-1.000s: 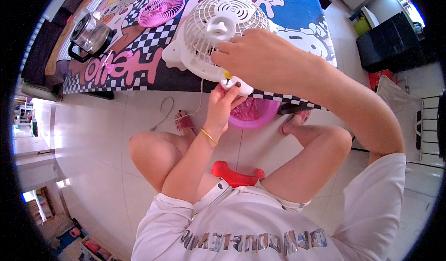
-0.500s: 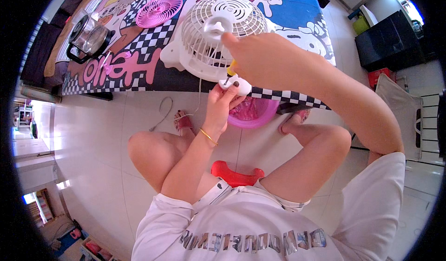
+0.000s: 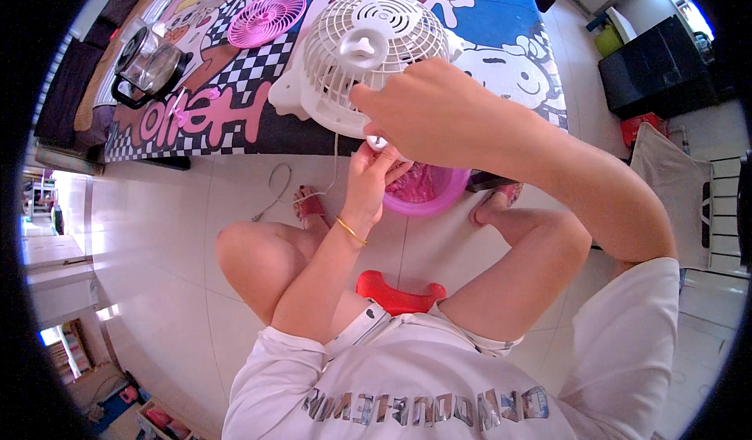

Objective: The person uses a screwdriver to remove screws from the back casing of a small white fan while holding the device by hand. The person then pulls the plastic casing pieces apart.

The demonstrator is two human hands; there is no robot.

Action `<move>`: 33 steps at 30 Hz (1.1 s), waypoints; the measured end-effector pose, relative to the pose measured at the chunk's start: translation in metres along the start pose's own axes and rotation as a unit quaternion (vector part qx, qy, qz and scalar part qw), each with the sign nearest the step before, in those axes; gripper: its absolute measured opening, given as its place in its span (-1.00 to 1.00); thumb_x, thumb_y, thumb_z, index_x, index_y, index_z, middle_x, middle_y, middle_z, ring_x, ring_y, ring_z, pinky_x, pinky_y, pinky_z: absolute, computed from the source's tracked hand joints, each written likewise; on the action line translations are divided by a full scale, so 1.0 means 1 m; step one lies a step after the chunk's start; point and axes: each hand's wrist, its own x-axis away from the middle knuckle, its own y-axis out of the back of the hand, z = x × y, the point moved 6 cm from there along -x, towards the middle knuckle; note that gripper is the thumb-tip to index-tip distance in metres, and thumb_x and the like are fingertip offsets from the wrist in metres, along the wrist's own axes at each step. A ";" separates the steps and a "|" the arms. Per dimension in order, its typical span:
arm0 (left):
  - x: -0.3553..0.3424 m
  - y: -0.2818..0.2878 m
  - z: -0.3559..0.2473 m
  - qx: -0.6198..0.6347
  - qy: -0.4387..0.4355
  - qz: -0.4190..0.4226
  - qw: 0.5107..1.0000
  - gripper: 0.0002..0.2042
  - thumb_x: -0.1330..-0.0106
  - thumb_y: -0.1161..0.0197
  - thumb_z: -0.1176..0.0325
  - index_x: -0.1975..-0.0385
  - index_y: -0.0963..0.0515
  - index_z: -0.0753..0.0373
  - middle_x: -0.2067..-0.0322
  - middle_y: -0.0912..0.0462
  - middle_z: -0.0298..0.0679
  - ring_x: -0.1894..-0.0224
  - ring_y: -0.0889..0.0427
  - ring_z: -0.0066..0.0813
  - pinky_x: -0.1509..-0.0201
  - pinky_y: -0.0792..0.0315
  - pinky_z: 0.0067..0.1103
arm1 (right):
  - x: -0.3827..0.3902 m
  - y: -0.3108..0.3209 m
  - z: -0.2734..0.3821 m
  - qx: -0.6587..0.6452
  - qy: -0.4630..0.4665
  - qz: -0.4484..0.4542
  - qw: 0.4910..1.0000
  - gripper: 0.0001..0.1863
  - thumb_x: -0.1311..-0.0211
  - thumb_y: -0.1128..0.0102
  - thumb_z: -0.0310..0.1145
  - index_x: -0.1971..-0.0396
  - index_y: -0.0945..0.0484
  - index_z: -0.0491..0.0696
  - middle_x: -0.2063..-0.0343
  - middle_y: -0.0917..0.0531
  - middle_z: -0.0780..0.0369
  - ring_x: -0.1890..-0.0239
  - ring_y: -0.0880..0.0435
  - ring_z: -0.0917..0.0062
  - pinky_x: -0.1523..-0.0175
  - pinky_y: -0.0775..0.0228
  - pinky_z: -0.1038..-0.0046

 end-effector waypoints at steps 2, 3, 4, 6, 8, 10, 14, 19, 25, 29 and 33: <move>0.001 0.000 0.000 0.001 -0.003 0.000 1.000 -0.75 -0.27 -0.08 0.36 0.11 -0.35 0.30 0.17 -0.49 -0.26 0.14 -0.53 -0.52 0.08 -0.50 -0.60 | -0.003 -0.003 -0.009 -0.034 -0.098 0.001 0.995 -0.79 -0.05 -0.14 -0.32 0.46 -0.43 -0.18 0.70 -0.52 0.19 0.51 -0.62 0.35 0.44 -0.43 0.38; 0.001 -0.001 0.000 0.002 -0.005 0.000 1.000 -0.75 -0.27 -0.09 0.36 0.11 -0.35 0.30 0.17 -0.49 -0.26 0.14 -0.53 -0.51 0.08 -0.50 -0.60 | -0.002 -0.005 -0.012 -0.033 -0.099 0.001 0.995 -0.79 -0.05 -0.14 -0.32 0.46 -0.43 -0.18 0.70 -0.52 0.19 0.51 -0.62 0.35 0.44 -0.43 0.38; 0.000 -0.002 0.000 0.003 -0.006 0.001 1.000 -0.75 -0.27 -0.09 0.36 0.11 -0.35 0.30 0.17 -0.49 -0.26 0.14 -0.53 -0.51 0.08 -0.50 -0.60 | -0.001 -0.010 -0.018 -0.030 -0.106 0.023 0.994 -0.79 -0.06 -0.13 -0.32 0.48 -0.44 -0.18 0.67 -0.53 0.16 0.49 -0.62 0.33 0.43 -0.44 0.37; -0.002 -0.002 0.001 -0.001 -0.005 -0.014 1.000 -0.77 -0.27 -0.05 0.38 0.12 -0.36 0.30 0.17 -0.52 -0.21 0.15 -0.55 -0.41 0.05 -0.51 -0.50 | -0.001 -0.012 -0.024 -0.027 -0.113 0.046 0.992 -0.78 -0.07 -0.12 -0.31 0.50 -0.45 -0.19 0.65 -0.53 0.14 0.47 -0.61 0.30 0.41 -0.44 0.35; -0.002 -0.001 0.001 -0.001 -0.003 -0.016 1.000 -0.77 -0.27 -0.06 0.38 0.12 -0.36 0.30 0.18 -0.51 -0.21 0.15 -0.55 -0.41 0.05 -0.51 -0.50 | 0.001 -0.014 -0.035 -0.064 -0.188 0.101 0.975 -0.79 -0.08 -0.11 -0.32 0.46 -0.44 -0.20 0.50 -0.54 0.14 0.39 -0.61 0.30 0.36 -0.44 0.36; -0.002 0.000 0.002 -0.002 -0.002 -0.017 1.000 -0.76 -0.26 -0.07 0.38 0.11 -0.35 0.30 0.18 -0.51 -0.21 0.15 -0.55 -0.41 0.06 -0.52 -0.51 | 0.002 -0.019 -0.033 -0.045 -0.139 0.053 0.988 -0.80 -0.08 -0.10 -0.34 0.45 -0.43 -0.19 0.45 -0.54 0.15 0.36 -0.60 0.30 0.35 -0.43 0.37; -0.002 0.000 0.001 0.000 -0.004 -0.007 1.000 -0.75 -0.26 -0.08 0.37 0.11 -0.35 0.30 0.18 -0.51 -0.23 0.15 -0.54 -0.46 0.06 -0.50 -0.54 | 0.001 -0.003 -0.012 -0.017 0.022 -0.038 0.999 -0.82 -0.06 -0.10 -0.37 0.41 -0.40 -0.17 0.41 -0.54 0.18 0.35 -0.59 0.34 0.31 -0.42 0.39; -0.002 -0.001 0.001 0.004 -0.007 -0.001 1.000 -0.75 -0.25 -0.10 0.36 0.12 -0.36 0.29 0.20 -0.50 -0.25 0.15 -0.54 -0.51 0.06 -0.48 -0.58 | 0.000 -0.002 -0.010 -0.027 0.072 -0.019 0.997 -0.83 -0.02 -0.11 -0.39 0.43 -0.39 -0.16 0.49 -0.55 0.18 0.42 -0.59 0.34 0.37 -0.41 0.39; -0.002 0.001 0.002 -0.004 -0.007 -0.008 1.000 -0.74 -0.25 -0.12 0.34 0.12 -0.37 0.29 0.20 -0.51 -0.24 0.15 -0.55 -0.49 0.08 -0.50 -0.59 | -0.005 -0.017 -0.018 -0.086 -0.085 -0.002 0.993 -0.87 -0.08 -0.01 -0.37 0.45 -0.43 -0.12 0.63 -0.56 0.12 0.49 -0.58 0.24 0.38 -0.40 0.28; -0.003 -0.002 0.002 -0.007 -0.006 -0.008 1.000 -0.77 -0.27 -0.05 0.38 0.11 -0.36 0.29 0.18 -0.53 -0.23 0.15 -0.56 -0.43 0.05 -0.51 -0.51 | 0.002 -0.035 -0.051 -0.202 -0.283 0.045 0.936 -0.80 -0.15 0.04 -0.32 0.47 -0.44 -0.15 0.59 -0.58 0.08 0.46 -0.58 0.17 0.32 -0.38 0.18; -0.002 0.001 0.002 -0.015 -0.005 -0.016 1.000 -0.77 -0.27 -0.05 0.38 0.11 -0.36 0.28 0.19 -0.53 -0.24 0.16 -0.55 -0.45 0.04 -0.50 -0.50 | 0.009 -0.020 -0.037 -0.172 -0.256 0.043 0.950 -0.82 -0.11 0.01 -0.35 0.43 -0.43 -0.17 0.54 -0.57 0.09 0.45 -0.58 0.17 0.34 -0.40 0.23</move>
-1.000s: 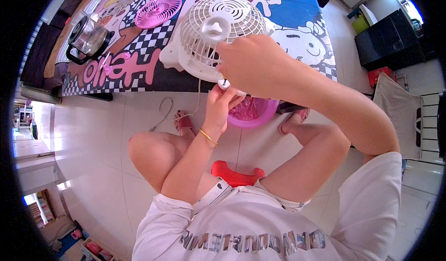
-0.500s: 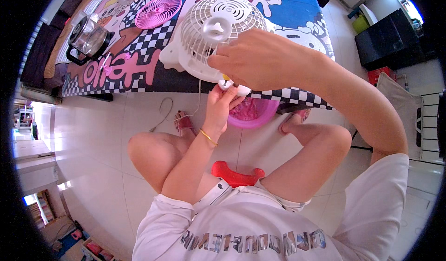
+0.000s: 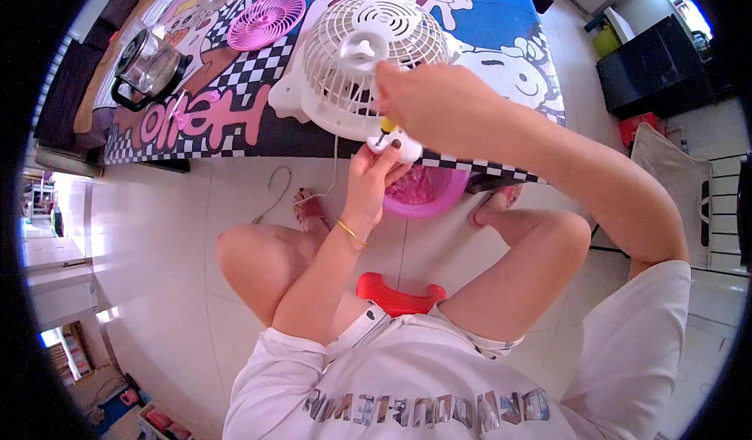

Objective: The person uses a screwdriver to remove screws from the back casing of a small white fan while holding the device by hand. The person then pulls the plastic casing pieces apart.

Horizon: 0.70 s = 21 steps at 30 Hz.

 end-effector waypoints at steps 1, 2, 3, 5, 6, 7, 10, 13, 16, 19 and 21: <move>0.003 -0.002 -0.002 0.000 0.000 0.001 1.000 -0.77 -0.27 -0.05 0.38 0.11 -0.36 0.28 0.19 -0.53 -0.24 0.16 -0.55 -0.45 0.04 -0.50 -0.50 | 0.006 -0.001 0.017 0.078 0.116 0.021 0.990 -0.81 -0.06 -0.03 -0.36 0.39 -0.41 -0.18 0.51 -0.55 0.11 0.45 -0.58 0.20 0.35 -0.41 0.27; 0.007 -0.003 -0.006 -0.001 -0.015 -0.009 1.000 -0.76 -0.27 -0.07 0.38 0.11 -0.36 0.30 0.19 -0.52 -0.24 0.15 -0.55 -0.47 0.07 -0.50 -0.55 | 0.014 -0.004 0.032 0.154 0.231 0.042 0.960 -0.78 -0.02 -0.06 -0.37 0.36 -0.39 -0.19 0.47 -0.52 0.14 0.45 -0.58 0.22 0.37 -0.43 0.31; 0.010 -0.004 -0.011 -0.002 -0.032 -0.019 0.999 -0.75 -0.26 -0.09 0.38 0.11 -0.36 0.31 0.19 -0.52 -0.24 0.14 -0.55 -0.49 0.09 -0.50 -0.60 | 0.017 -0.003 0.036 0.154 0.231 0.041 0.960 -0.78 -0.02 -0.06 -0.37 0.36 -0.39 -0.19 0.47 -0.52 0.14 0.45 -0.58 0.22 0.37 -0.43 0.31; 0.010 -0.006 -0.013 -0.001 -0.021 -0.018 1.000 -0.75 -0.26 -0.09 0.38 0.11 -0.36 0.31 0.19 -0.51 -0.24 0.15 -0.55 -0.49 0.09 -0.50 -0.60 | 0.021 0.000 0.041 0.121 0.235 0.030 0.964 -0.74 0.08 -0.13 -0.41 0.34 -0.40 -0.17 0.43 -0.47 0.22 0.41 -0.58 0.32 0.37 -0.44 0.40; 0.011 -0.008 -0.013 0.000 -0.011 -0.015 1.000 -0.75 -0.26 -0.09 0.37 0.11 -0.36 0.31 0.19 -0.51 -0.24 0.15 -0.55 -0.49 0.08 -0.49 -0.60 | 0.020 0.000 0.038 0.122 0.235 0.029 0.964 -0.74 0.08 -0.13 -0.41 0.34 -0.40 -0.17 0.43 -0.47 0.22 0.41 -0.58 0.32 0.37 -0.44 0.40; 0.008 -0.006 -0.010 0.000 -0.012 -0.015 1.000 -0.75 -0.26 -0.09 0.37 0.11 -0.36 0.31 0.19 -0.51 -0.24 0.15 -0.55 -0.49 0.08 -0.49 -0.60 | 0.020 0.003 0.035 0.152 0.264 -0.009 0.952 -0.76 0.10 -0.15 -0.42 0.38 -0.42 -0.15 0.43 -0.47 0.23 0.39 -0.58 0.37 0.37 -0.44 0.41; 0.001 -0.003 -0.002 0.019 -0.005 0.012 1.000 -0.75 -0.26 -0.10 0.36 0.12 -0.36 0.30 0.19 -0.51 -0.25 0.16 -0.55 -0.50 0.08 -0.49 -0.60 | 0.018 0.007 0.029 0.221 0.311 -0.048 0.923 -0.80 0.13 -0.16 -0.45 0.41 -0.45 -0.11 0.42 -0.47 0.25 0.34 -0.58 0.45 0.37 -0.43 0.46; 0.000 -0.003 0.000 -0.008 0.007 0.006 1.000 -0.77 -0.27 -0.03 0.38 0.10 -0.35 0.27 0.18 -0.51 -0.24 0.13 -0.54 -0.44 0.02 -0.49 -0.52 | 0.016 0.004 0.030 0.246 0.334 -0.049 0.909 -0.84 0.16 -0.17 -0.45 0.47 -0.48 -0.08 0.47 -0.50 0.24 0.36 -0.59 0.48 0.39 -0.42 0.49; 0.000 -0.001 0.000 0.013 0.001 0.005 1.000 -0.76 -0.26 -0.09 0.36 0.13 -0.37 0.29 0.19 -0.51 -0.25 0.18 -0.55 -0.51 0.09 -0.49 -0.60 | 0.014 0.004 0.042 0.238 0.308 -0.015 0.921 -0.87 0.22 -0.21 -0.40 0.58 -0.52 -0.09 0.58 -0.55 0.20 0.47 -0.61 0.44 0.46 -0.42 0.48; 0.003 0.001 -0.002 0.001 -0.011 -0.002 1.000 -0.77 -0.26 -0.09 0.36 0.13 -0.37 0.28 0.19 -0.52 -0.25 0.18 -0.55 -0.51 0.09 -0.49 -0.59 | 0.015 0.006 0.047 0.212 0.273 -0.007 0.938 -0.86 0.28 -0.22 -0.37 0.68 -0.55 -0.12 0.70 -0.56 0.16 0.57 -0.62 0.35 0.51 -0.42 0.44; 0.005 -0.002 -0.006 0.015 -0.024 -0.012 1.000 -0.78 -0.26 -0.09 0.36 0.13 -0.38 0.27 0.19 -0.53 -0.26 0.18 -0.55 -0.51 0.09 -0.49 -0.58 | 0.014 0.012 0.051 0.181 0.271 -0.037 0.945 -0.84 0.29 -0.23 -0.35 0.71 -0.56 -0.14 0.75 -0.56 0.14 0.61 -0.61 0.31 0.53 -0.42 0.42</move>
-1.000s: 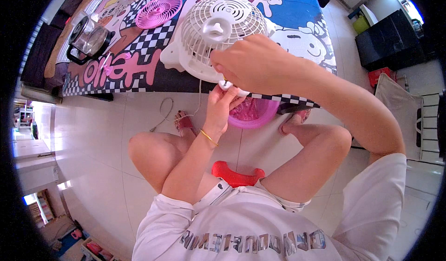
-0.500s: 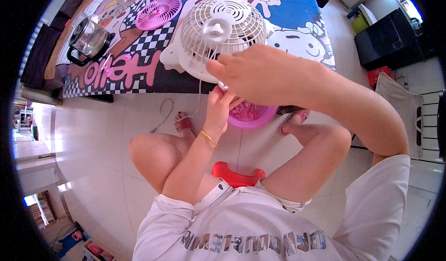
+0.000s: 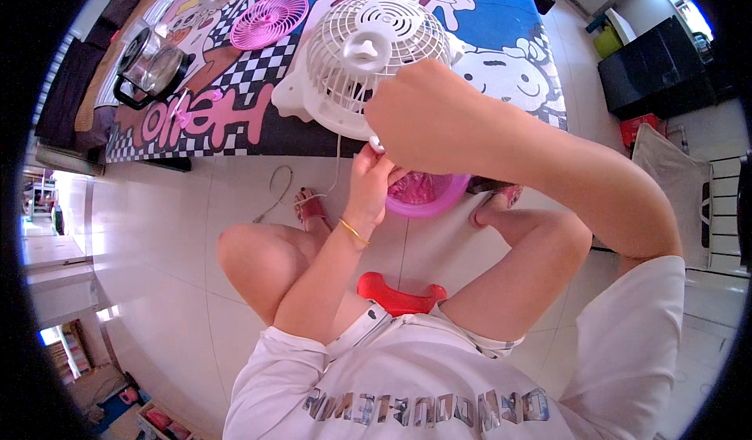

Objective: The person uses a screwdriver to remove screws from the back casing of a small white fan while holding the device by hand. The person then pulls the plastic casing pieces apart.

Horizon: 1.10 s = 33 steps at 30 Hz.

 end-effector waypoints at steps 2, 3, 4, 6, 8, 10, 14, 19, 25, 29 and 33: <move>-0.003 0.000 0.002 0.003 0.011 0.006 1.000 -0.78 -0.26 -0.09 0.36 0.14 -0.38 0.27 0.19 -0.53 -0.25 0.18 -0.55 -0.51 0.09 -0.50 -0.58 | -0.002 -0.002 -0.013 -0.037 -0.099 0.075 0.992 -0.83 0.23 -0.21 -0.36 0.67 -0.57 -0.17 0.72 -0.56 0.11 0.58 -0.61 0.26 0.50 -0.43 0.40; -0.004 0.000 0.005 0.005 0.025 0.012 1.000 -0.78 -0.26 -0.09 0.36 0.14 -0.39 0.28 0.20 -0.53 -0.24 0.18 -0.56 -0.51 0.09 -0.50 -0.59 | -0.004 -0.003 -0.018 -0.037 -0.100 0.076 0.991 -0.83 0.23 -0.21 -0.36 0.67 -0.57 -0.17 0.72 -0.56 0.11 0.58 -0.61 0.26 0.50 -0.43 0.40; -0.004 -0.001 0.006 0.006 0.025 0.013 1.000 -0.78 -0.26 -0.09 0.36 0.14 -0.39 0.28 0.20 -0.53 -0.24 0.18 -0.56 -0.51 0.09 -0.50 -0.59 | -0.003 -0.010 -0.027 -0.061 -0.116 0.115 0.985 -0.83 0.21 -0.21 -0.36 0.66 -0.56 -0.18 0.70 -0.57 0.09 0.56 -0.62 0.25 0.49 -0.44 0.38; -0.004 -0.001 0.007 0.013 0.026 0.007 1.000 -0.78 -0.26 -0.10 0.36 0.15 -0.39 0.30 0.21 -0.53 -0.24 0.19 -0.56 -0.50 0.10 -0.50 -0.60 | 0.002 -0.021 -0.032 -0.084 -0.132 0.154 0.976 -0.82 0.18 -0.21 -0.37 0.64 -0.55 -0.20 0.67 -0.57 0.07 0.54 -0.62 0.24 0.48 -0.44 0.37; -0.004 0.000 0.006 0.009 0.022 0.010 1.000 -0.78 -0.26 -0.10 0.36 0.15 -0.39 0.31 0.21 -0.53 -0.24 0.19 -0.56 -0.50 0.10 -0.50 -0.60 | 0.005 -0.023 -0.030 -0.091 -0.123 0.093 0.984 -0.80 0.15 -0.20 -0.43 0.49 -0.50 -0.23 0.59 -0.58 0.06 0.48 -0.63 0.25 0.42 -0.45 0.37; -0.004 0.001 0.005 0.004 0.020 0.012 1.000 -0.77 -0.26 -0.10 0.35 0.15 -0.39 0.31 0.22 -0.53 -0.24 0.19 -0.56 -0.50 0.10 -0.50 -0.61 | 0.006 -0.012 -0.017 -0.070 -0.098 0.078 0.990 -0.76 0.14 -0.18 -0.45 0.42 -0.44 -0.22 0.55 -0.58 0.07 0.45 -0.63 0.26 0.39 -0.45 0.38; -0.005 -0.001 0.004 -0.008 0.019 0.019 1.000 -0.76 -0.27 -0.09 0.35 0.14 -0.38 0.32 0.22 -0.52 -0.24 0.19 -0.55 -0.52 0.10 -0.50 -0.61 | 0.005 -0.010 -0.006 -0.009 0.029 -0.015 0.999 -0.66 0.14 -0.17 -0.49 0.28 -0.34 -0.18 0.51 -0.55 0.12 0.42 -0.62 0.28 0.38 -0.44 0.40; -0.006 0.000 0.005 -0.008 0.019 0.024 1.000 -0.75 -0.28 -0.08 0.35 0.12 -0.37 0.31 0.20 -0.51 -0.25 0.16 -0.54 -0.52 0.09 -0.49 -0.61 | 0.003 -0.007 -0.008 -0.035 0.018 -0.009 0.999 -0.71 0.18 -0.20 -0.47 0.37 -0.39 -0.19 0.60 -0.56 0.13 0.51 -0.61 0.26 0.43 -0.43 0.38; -0.005 0.000 0.006 0.000 0.030 0.024 0.999 -0.72 -0.28 -0.06 0.35 0.06 -0.33 0.29 0.15 -0.48 -0.26 0.11 -0.51 -0.53 0.05 -0.47 -0.59 | -0.001 -0.009 -0.012 -0.075 -0.061 0.004 0.995 -0.74 0.14 -0.20 -0.42 0.44 -0.43 -0.24 0.66 -0.56 0.07 0.52 -0.61 0.22 0.41 -0.43 0.33; -0.004 0.001 0.006 -0.003 0.028 0.020 0.999 -0.73 -0.29 -0.06 0.35 0.06 -0.34 0.28 0.13 -0.47 -0.27 0.11 -0.51 -0.53 0.04 -0.47 -0.58 | 0.001 -0.018 -0.019 -0.118 -0.163 0.008 0.979 -0.72 0.11 -0.19 -0.38 0.47 -0.44 -0.29 0.60 -0.57 0.00 0.48 -0.61 0.17 0.39 -0.44 0.30; -0.001 -0.001 0.002 -0.018 0.031 0.004 0.999 -0.74 -0.28 -0.06 0.35 0.08 -0.35 0.28 0.15 -0.48 -0.27 0.14 -0.52 -0.53 0.04 -0.47 -0.59 | 0.003 -0.017 -0.017 -0.114 -0.196 -0.001 0.974 -0.73 0.06 -0.16 -0.35 0.52 -0.46 -0.30 0.58 -0.57 -0.01 0.47 -0.61 0.15 0.38 -0.46 0.32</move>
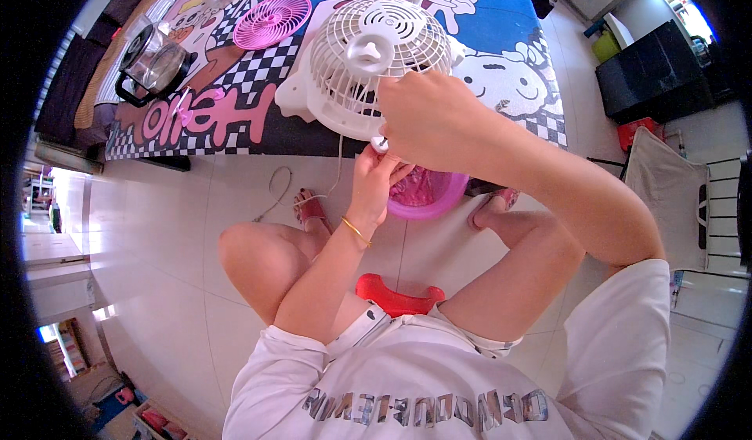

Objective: The person uses a screwdriver to remove screws from the back casing of a small white fan while holding the device by hand. The person then pulls the plastic casing pieces apart.

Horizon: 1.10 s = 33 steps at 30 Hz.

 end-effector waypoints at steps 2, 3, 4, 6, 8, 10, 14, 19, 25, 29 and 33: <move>0.000 -0.001 0.000 0.004 0.000 0.002 1.000 -0.75 -0.28 -0.07 0.35 0.08 -0.36 0.28 0.16 -0.49 -0.28 0.15 -0.52 -0.54 0.05 -0.47 -0.60 | -0.001 -0.001 0.002 0.006 0.019 0.006 1.000 -0.73 0.03 -0.15 -0.33 0.56 -0.49 -0.29 0.59 -0.57 0.00 0.48 -0.61 0.16 0.41 -0.46 0.33; 0.000 0.000 0.000 0.008 -0.001 0.002 1.000 -0.75 -0.27 -0.07 0.35 0.09 -0.36 0.27 0.18 -0.50 -0.28 0.16 -0.53 -0.55 0.05 -0.47 -0.60 | -0.001 0.000 0.003 0.007 0.020 0.006 1.000 -0.73 0.03 -0.15 -0.33 0.56 -0.49 -0.29 0.59 -0.57 0.00 0.48 -0.61 0.16 0.41 -0.46 0.33; -0.001 0.001 0.001 0.009 -0.002 0.001 1.000 -0.75 -0.27 -0.07 0.35 0.09 -0.36 0.27 0.18 -0.50 -0.28 0.16 -0.53 -0.55 0.05 -0.47 -0.60 | -0.001 0.003 0.004 0.007 0.014 0.012 1.000 -0.73 0.02 -0.15 -0.32 0.57 -0.50 -0.29 0.60 -0.57 0.01 0.49 -0.62 0.17 0.42 -0.46 0.32; -0.002 0.002 0.003 0.012 -0.014 0.002 1.000 -0.75 -0.27 -0.08 0.35 0.09 -0.36 0.27 0.19 -0.50 -0.27 0.16 -0.53 -0.55 0.06 -0.47 -0.60 | -0.001 0.003 0.003 0.008 0.007 0.018 1.000 -0.73 0.02 -0.15 -0.32 0.58 -0.51 -0.29 0.60 -0.57 0.03 0.50 -0.62 0.19 0.44 -0.46 0.32; -0.001 0.000 0.001 0.007 -0.012 0.002 1.000 -0.75 -0.27 -0.08 0.35 0.09 -0.36 0.28 0.18 -0.50 -0.26 0.16 -0.53 -0.54 0.06 -0.47 -0.59 | 0.000 0.001 0.003 0.022 0.012 -0.002 1.000 -0.74 0.02 -0.15 -0.31 0.60 -0.53 -0.26 0.61 -0.58 0.04 0.52 -0.62 0.23 0.47 -0.45 0.33; 0.001 -0.001 0.000 0.001 -0.010 -0.001 1.000 -0.74 -0.27 -0.07 0.35 0.09 -0.35 0.29 0.17 -0.49 -0.25 0.15 -0.53 -0.53 0.05 -0.47 -0.58 | -0.001 0.000 0.006 0.032 0.016 0.004 0.999 -0.75 0.03 -0.16 -0.31 0.61 -0.54 -0.24 0.61 -0.58 0.05 0.52 -0.63 0.25 0.48 -0.45 0.36; 0.001 0.000 -0.002 0.020 -0.029 -0.012 0.999 -0.76 -0.27 -0.06 0.37 0.12 -0.34 0.31 0.17 -0.49 -0.23 0.15 -0.53 -0.52 0.05 -0.47 -0.57 | -0.004 0.005 0.017 0.071 0.031 -0.003 0.997 -0.75 0.09 -0.19 -0.28 0.67 -0.56 -0.19 0.60 -0.59 0.09 0.53 -0.63 0.30 0.51 -0.44 0.41; -0.001 -0.002 0.001 0.016 -0.019 0.008 1.000 -0.77 -0.27 -0.05 0.39 0.13 -0.34 0.32 0.18 -0.50 -0.23 0.15 -0.53 -0.52 0.04 -0.46 -0.56 | -0.007 0.001 0.012 0.120 0.127 -0.010 0.985 -0.76 0.15 -0.22 -0.30 0.57 -0.52 -0.19 0.66 -0.57 0.14 0.55 -0.63 0.31 0.49 -0.44 0.42; -0.004 0.002 0.003 0.028 -0.026 0.016 0.999 -0.77 -0.26 -0.08 0.38 0.14 -0.35 0.30 0.18 -0.51 -0.23 0.15 -0.54 -0.52 0.04 -0.47 -0.57 | -0.004 0.006 0.025 0.112 0.191 0.079 0.972 -0.71 0.15 -0.24 -0.32 0.41 -0.44 -0.14 0.63 -0.58 0.16 0.51 -0.63 0.31 0.46 -0.44 0.42; -0.005 0.001 0.005 0.010 -0.013 0.012 1.000 -0.77 -0.27 -0.08 0.37 0.14 -0.36 0.30 0.19 -0.51 -0.24 0.16 -0.54 -0.52 0.06 -0.47 -0.59 | -0.001 -0.004 0.010 0.105 0.199 0.043 0.973 -0.73 0.13 -0.22 -0.33 0.42 -0.43 -0.13 0.62 -0.58 0.13 0.49 -0.63 0.30 0.42 -0.44 0.36; -0.005 0.001 0.005 0.019 -0.011 0.010 1.000 -0.77 -0.27 -0.07 0.37 0.12 -0.36 0.30 0.20 -0.51 -0.25 0.16 -0.54 -0.52 0.07 -0.48 -0.60 | -0.011 -0.015 -0.007 -0.002 0.092 0.048 0.995 -0.75 0.12 -0.19 -0.35 0.42 -0.43 -0.14 0.62 -0.57 0.09 0.48 -0.62 0.27 0.39 -0.43 0.32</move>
